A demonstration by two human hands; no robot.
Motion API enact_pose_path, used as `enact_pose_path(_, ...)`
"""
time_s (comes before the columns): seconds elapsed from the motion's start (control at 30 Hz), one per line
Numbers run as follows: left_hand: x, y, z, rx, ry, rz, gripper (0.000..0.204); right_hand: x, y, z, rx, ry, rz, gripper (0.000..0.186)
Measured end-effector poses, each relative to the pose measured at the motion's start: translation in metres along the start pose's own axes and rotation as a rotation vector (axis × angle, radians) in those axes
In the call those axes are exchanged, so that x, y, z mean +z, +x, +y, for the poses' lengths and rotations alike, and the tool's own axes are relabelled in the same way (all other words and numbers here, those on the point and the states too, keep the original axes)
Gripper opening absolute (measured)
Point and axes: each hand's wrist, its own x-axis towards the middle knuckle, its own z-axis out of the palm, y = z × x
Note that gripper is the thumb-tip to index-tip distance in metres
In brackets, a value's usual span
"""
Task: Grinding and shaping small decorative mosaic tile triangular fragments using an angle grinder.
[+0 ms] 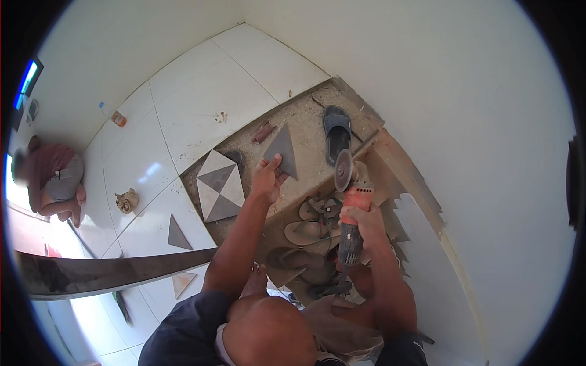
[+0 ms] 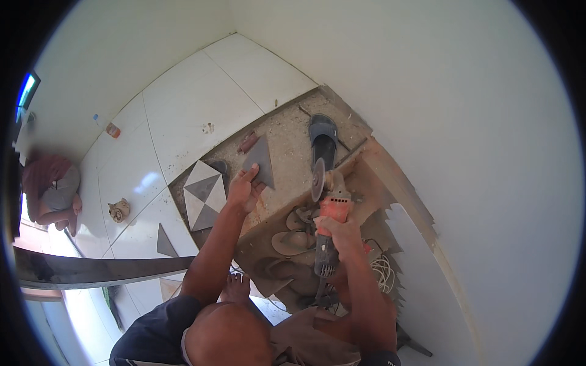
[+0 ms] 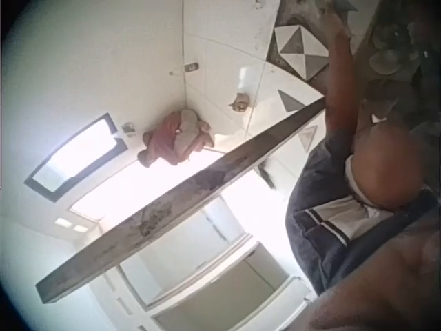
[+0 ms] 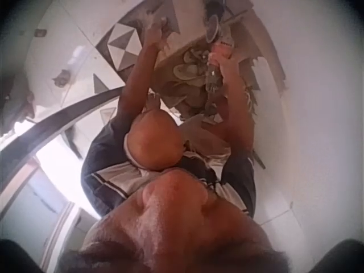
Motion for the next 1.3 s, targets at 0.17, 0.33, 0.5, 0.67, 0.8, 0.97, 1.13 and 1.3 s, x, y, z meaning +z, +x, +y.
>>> enact_pose_path(0.17,0.025,-0.022,0.011,0.101,-0.068,-0.072,0.031,0.023,-0.002,0.019,-0.028,-0.076,-0.047,0.036)
enact_pose_path(0.33,0.028,-0.029,0.025,0.171,-0.008,-0.072,0.032,0.03,-0.002,0.021,-0.052,-0.095,-0.12,0.034)
enact_pose_path(0.5,0.028,-0.026,0.033,0.227,-0.011,-0.044,0.033,0.034,-0.007,0.013,-0.034,-0.087,-0.186,0.03)
enact_pose_path(0.67,0.026,-0.024,0.033,0.247,0.058,-0.071,0.033,0.032,-0.004,0.02,-0.073,-0.184,-0.22,0.029)
enact_pose_path(0.8,0.026,-0.023,0.032,0.226,0.062,-0.085,0.034,0.03,-0.007,0.017,-0.045,-0.195,-0.214,0.028)
enact_pose_path(0.97,0.027,-0.024,0.029,0.223,0.072,-0.093,0.036,0.027,-0.011,0.015,-0.069,-0.254,-0.187,0.028)
enact_pose_path(1.13,0.027,-0.021,0.026,0.252,0.075,-0.079,0.037,0.024,-0.008,0.021,-0.055,-0.243,-0.217,0.028)
enact_pose_path(1.3,0.032,-0.025,0.027,0.26,0.055,-0.055,0.031,0.026,-0.01,0.019,-0.042,-0.237,-0.197,0.029)
